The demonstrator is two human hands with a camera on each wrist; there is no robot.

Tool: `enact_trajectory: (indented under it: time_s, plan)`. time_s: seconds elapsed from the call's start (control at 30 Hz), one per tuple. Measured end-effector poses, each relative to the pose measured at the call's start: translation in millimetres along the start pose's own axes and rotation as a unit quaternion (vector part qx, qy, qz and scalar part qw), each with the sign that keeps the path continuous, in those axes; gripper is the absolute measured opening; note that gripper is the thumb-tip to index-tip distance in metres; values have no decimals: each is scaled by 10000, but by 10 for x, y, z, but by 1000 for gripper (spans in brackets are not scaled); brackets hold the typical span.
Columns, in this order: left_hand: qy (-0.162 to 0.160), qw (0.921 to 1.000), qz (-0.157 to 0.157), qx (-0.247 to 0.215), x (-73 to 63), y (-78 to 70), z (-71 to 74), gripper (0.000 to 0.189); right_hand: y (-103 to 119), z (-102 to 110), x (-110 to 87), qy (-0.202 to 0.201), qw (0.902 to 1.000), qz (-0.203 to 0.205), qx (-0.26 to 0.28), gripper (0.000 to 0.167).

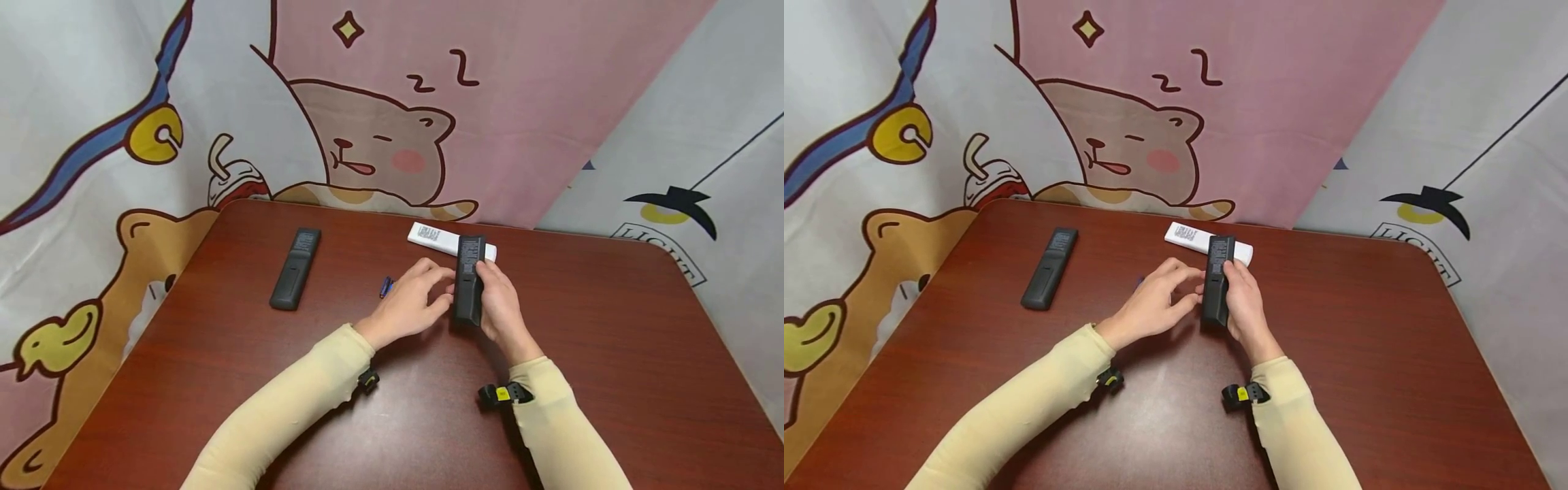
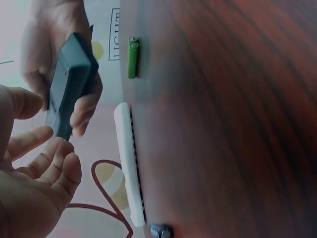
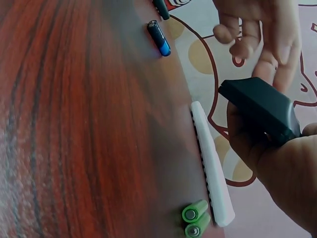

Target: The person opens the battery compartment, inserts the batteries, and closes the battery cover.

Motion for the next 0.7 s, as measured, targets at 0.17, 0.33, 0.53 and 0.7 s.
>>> enact_trajectory:
  time_s: [0.17, 0.33, 0.53, 0.7]
  plan:
    - [41, 10000, -25, -30, 31, -21, -86, 42, 16, -22, 8, -65, 9999, 28, -120, 41]
    - [65, 10000, -28, -51, 33, -28, -123, 45, 9, -38, 14, -46, 9998, -23, -183, 45]
    - [24, 10000, -80, 20, 35, -35, -123, 42, 16, -50, 10, -23, 9998, -9, -209, 45]
    - [-104, 9999, -114, 45, 52, -41, -102, 35, 6, -73, 1, -20, 9993, 69, -364, 42]
Point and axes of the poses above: each hand's wrist, its own x-axis towards the middle knuckle, its own z-axis out of the back of the hand, y = z × x, the point moved 6 cm from there along x, towards the middle knuckle, and after that the axes turned 12 degrees about -z, right-handed, at the moved point
